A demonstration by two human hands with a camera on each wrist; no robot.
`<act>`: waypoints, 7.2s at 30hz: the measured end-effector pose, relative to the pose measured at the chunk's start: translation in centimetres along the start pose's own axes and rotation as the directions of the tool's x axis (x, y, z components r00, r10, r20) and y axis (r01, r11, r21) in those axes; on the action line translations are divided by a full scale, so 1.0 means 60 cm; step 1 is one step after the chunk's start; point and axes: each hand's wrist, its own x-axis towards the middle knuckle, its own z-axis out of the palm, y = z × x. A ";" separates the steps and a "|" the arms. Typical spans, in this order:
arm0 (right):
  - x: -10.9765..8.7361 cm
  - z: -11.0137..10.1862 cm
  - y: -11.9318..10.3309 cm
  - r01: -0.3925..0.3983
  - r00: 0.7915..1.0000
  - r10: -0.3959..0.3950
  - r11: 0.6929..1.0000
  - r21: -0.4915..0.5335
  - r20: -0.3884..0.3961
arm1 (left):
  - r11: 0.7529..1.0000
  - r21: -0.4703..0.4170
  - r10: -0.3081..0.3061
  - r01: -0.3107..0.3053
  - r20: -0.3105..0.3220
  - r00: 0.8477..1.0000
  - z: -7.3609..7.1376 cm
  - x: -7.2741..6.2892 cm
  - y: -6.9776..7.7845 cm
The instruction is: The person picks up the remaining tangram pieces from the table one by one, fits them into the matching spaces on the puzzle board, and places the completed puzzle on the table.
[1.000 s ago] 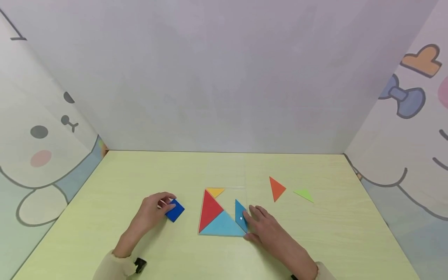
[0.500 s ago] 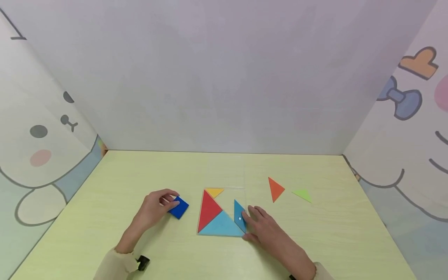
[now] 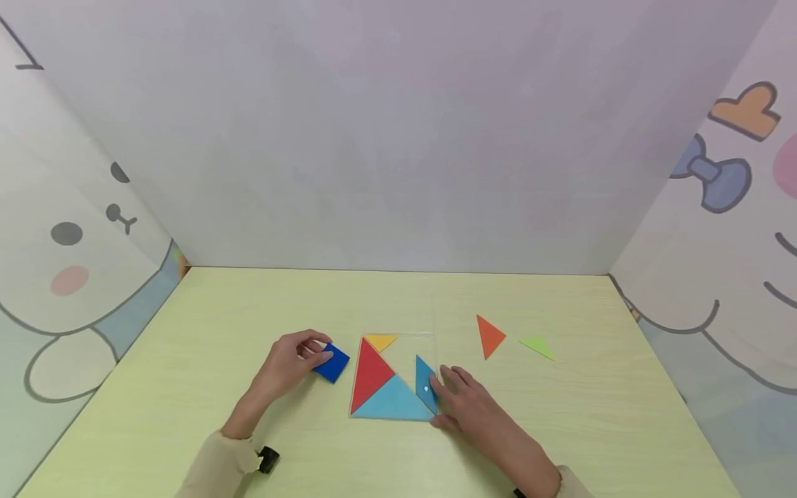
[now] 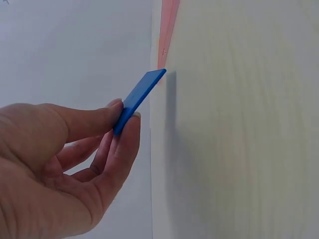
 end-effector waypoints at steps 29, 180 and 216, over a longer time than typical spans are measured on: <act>-0.001 0.002 0.000 0.024 0.999 -0.025 1.000 -0.015 -0.030 | 0.998 -0.056 0.024 -0.021 0.070 0.997 0.047 0.043 0.025; 0.000 -0.011 0.008 0.018 0.999 -0.019 0.999 0.037 0.027 | 0.978 0.108 0.152 -0.180 0.228 0.962 0.108 0.054 0.076; 0.005 -0.030 0.075 0.096 0.970 -0.093 0.995 0.004 -0.223 | 0.963 0.169 0.170 -0.208 0.215 0.962 0.080 0.002 0.060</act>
